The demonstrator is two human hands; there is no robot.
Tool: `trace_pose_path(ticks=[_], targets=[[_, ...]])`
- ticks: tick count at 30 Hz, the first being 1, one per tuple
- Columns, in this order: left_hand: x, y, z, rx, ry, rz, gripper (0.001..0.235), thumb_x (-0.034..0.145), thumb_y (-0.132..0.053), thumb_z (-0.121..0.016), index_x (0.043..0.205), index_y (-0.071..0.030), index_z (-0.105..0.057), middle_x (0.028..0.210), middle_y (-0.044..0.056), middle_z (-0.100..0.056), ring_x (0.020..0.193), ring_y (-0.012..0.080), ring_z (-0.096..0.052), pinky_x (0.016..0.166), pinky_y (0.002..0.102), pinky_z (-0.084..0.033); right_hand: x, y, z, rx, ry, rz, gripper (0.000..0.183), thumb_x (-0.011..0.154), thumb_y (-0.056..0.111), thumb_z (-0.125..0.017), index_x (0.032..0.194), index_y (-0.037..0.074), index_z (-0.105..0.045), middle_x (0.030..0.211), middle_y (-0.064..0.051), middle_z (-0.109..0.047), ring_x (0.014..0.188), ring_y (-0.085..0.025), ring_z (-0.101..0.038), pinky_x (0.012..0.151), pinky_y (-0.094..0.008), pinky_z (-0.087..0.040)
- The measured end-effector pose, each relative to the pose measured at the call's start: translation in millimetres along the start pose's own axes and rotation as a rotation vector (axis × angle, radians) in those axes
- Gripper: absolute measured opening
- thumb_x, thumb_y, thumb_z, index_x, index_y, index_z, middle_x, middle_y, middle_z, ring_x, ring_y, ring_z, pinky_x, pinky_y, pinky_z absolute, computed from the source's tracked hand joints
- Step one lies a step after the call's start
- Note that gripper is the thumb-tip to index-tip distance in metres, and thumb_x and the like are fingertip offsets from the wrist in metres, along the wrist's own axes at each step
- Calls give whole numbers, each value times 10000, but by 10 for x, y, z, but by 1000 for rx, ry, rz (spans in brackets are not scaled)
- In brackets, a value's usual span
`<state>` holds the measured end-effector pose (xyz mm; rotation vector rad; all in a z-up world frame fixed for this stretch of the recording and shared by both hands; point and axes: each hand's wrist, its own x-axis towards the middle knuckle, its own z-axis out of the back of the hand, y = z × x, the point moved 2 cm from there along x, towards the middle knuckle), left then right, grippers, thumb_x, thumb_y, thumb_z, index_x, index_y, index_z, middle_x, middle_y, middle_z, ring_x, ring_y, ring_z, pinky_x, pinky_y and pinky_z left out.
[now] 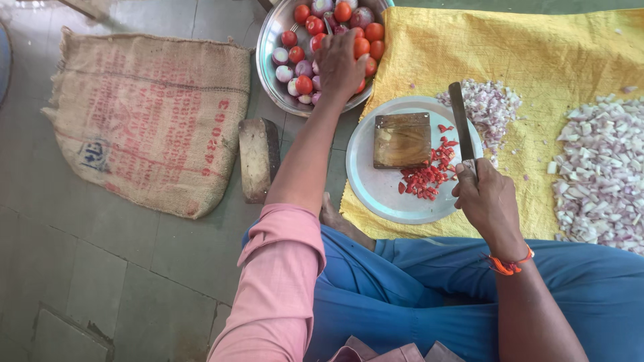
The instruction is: The person sits cross-legged on the floor and uses a knife to chop tomatoes on a small wooden board. They repeatedly slice the tomatoes into small pieces and place them onto a plate. A bowl of whole tomatoes and onions is nearby, and a yellow cloth with chopped onions is visible.
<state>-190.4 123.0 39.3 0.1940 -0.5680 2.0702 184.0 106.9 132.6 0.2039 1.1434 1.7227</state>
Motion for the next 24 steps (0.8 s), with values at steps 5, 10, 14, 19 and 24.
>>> trace_pose_path(ticks=[5,10,14,19,24], targets=[[398,-50,-393,301,336,221,635,885,-428,-687,1412,-175,-439,1293,135,-595,1283,315,-500,1069,649,-311,54,-24,-94,-62,29,-18,340,1061,312,-559,985,-9,-641,680,-121,-702,565,-216,-698,556,-372,-528],[461,-13,-369,218,96,122,573,889,-434,-661,1345,-136,-485,1187,171,-629,1130,326,-594,972,615,-404,56,-55,-85,-31,22,1,321,1059,303,-554,996,-1,-637,678,-117,-699,555,-209,-695,548,-366,-527],[204,-112,28,-609,35,295,299,1017,-373,-555,1108,-115,-677,983,161,-691,810,226,-652,708,424,-534,23,-103,-11,6,5,27,337,1061,308,-566,977,-11,-634,679,-126,-692,557,-215,-690,549,-373,-525],[-487,-373,850,-1536,385,663,490,952,-591,-635,888,-106,-662,764,100,-630,452,68,-467,407,210,-330,-56,-112,10,44,-8,81,330,1070,295,-554,981,-10,-641,683,-130,-692,555,-217,-691,546,-372,-528],[-1055,-643,1236,-1816,480,622,334,836,-445,-809,921,-162,-653,868,102,-696,511,89,-543,429,201,-395,-101,-118,-46,77,-25,126,326,1071,296,-557,1004,-10,-645,695,-129,-689,565,-213,-691,540,-365,-533]])
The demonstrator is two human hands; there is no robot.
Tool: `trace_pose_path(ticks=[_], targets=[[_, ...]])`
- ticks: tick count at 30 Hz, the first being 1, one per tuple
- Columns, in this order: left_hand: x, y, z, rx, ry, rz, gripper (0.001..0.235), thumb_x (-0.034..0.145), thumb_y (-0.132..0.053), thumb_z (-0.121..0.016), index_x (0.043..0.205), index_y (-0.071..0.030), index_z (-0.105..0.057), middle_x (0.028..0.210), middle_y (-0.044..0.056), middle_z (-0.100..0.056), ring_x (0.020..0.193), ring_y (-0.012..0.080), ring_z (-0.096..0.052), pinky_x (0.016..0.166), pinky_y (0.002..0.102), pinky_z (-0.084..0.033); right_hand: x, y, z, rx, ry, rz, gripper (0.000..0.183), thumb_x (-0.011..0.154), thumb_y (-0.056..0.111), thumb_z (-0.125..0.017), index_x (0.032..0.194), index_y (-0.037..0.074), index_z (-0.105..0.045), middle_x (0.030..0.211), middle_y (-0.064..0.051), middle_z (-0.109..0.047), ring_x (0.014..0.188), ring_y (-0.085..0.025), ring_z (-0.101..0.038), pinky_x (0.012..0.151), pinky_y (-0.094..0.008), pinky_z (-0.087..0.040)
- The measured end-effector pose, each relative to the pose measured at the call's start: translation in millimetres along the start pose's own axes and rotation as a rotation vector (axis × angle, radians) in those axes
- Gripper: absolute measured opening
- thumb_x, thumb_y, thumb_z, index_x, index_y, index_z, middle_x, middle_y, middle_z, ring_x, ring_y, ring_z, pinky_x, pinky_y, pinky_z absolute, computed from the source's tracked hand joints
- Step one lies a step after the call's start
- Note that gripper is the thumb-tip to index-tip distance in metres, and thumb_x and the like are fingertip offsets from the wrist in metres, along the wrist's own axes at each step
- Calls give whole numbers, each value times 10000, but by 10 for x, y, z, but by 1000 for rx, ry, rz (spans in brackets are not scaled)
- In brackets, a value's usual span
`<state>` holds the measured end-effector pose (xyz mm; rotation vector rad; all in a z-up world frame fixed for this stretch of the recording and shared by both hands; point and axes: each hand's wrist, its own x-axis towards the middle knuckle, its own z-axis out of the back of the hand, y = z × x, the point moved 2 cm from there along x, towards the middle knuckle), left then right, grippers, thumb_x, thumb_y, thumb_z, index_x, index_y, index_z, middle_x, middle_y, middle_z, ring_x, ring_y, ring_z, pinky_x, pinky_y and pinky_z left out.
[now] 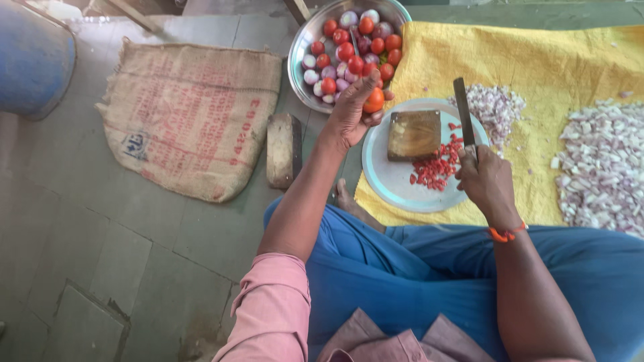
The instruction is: The person sits cross-legged on the floor and uses a knife to chop tomatoes on a small wooden board. They repeatedly slice the tomatoes into small pieces and place them onto a plate. A bowl of whole tomatoes and onions is nearby, and a yellow cloth with chopped onions is visible.
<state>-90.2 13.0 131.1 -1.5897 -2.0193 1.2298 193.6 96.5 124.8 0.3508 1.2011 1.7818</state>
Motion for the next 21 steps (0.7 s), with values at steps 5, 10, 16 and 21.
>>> trace_pose_path(ticks=[5,10,16,21], targets=[[-140,545,-94,237,35,-202,347,782,-104,-864,1084,-60,-698,1016,34,-657,869,133,-668,698,290,-629,-93,-134,-57,-42,6,-13,349,1075,295,-562,976,-32,-634,694,-139,-686,571,-210,-695,536,-363,-533],[-162,926,-233,622,-78,-284,251,812,-103,-795,1000,-68,-634,989,43,-647,796,145,-704,640,323,-658,-100,-174,-176,-65,21,-43,339,1060,295,-567,970,-26,-630,684,-142,-684,559,-218,-694,524,-369,-532],[-131,1011,-338,1244,-171,-566,315,1023,-423,-681,996,-113,-633,905,82,-719,826,276,-734,739,459,-579,-43,-254,-247,-144,32,-32,363,1062,308,-571,957,-35,-632,675,-139,-689,542,-220,-695,517,-370,-528],[-47,1138,-314,1475,-197,-735,152,1025,-306,-626,1052,-161,-591,1000,53,-658,983,288,-676,916,511,-478,33,-289,-356,-158,41,-44,355,1059,304,-571,956,-31,-630,672,-145,-689,535,-224,-689,513,-374,-523]])
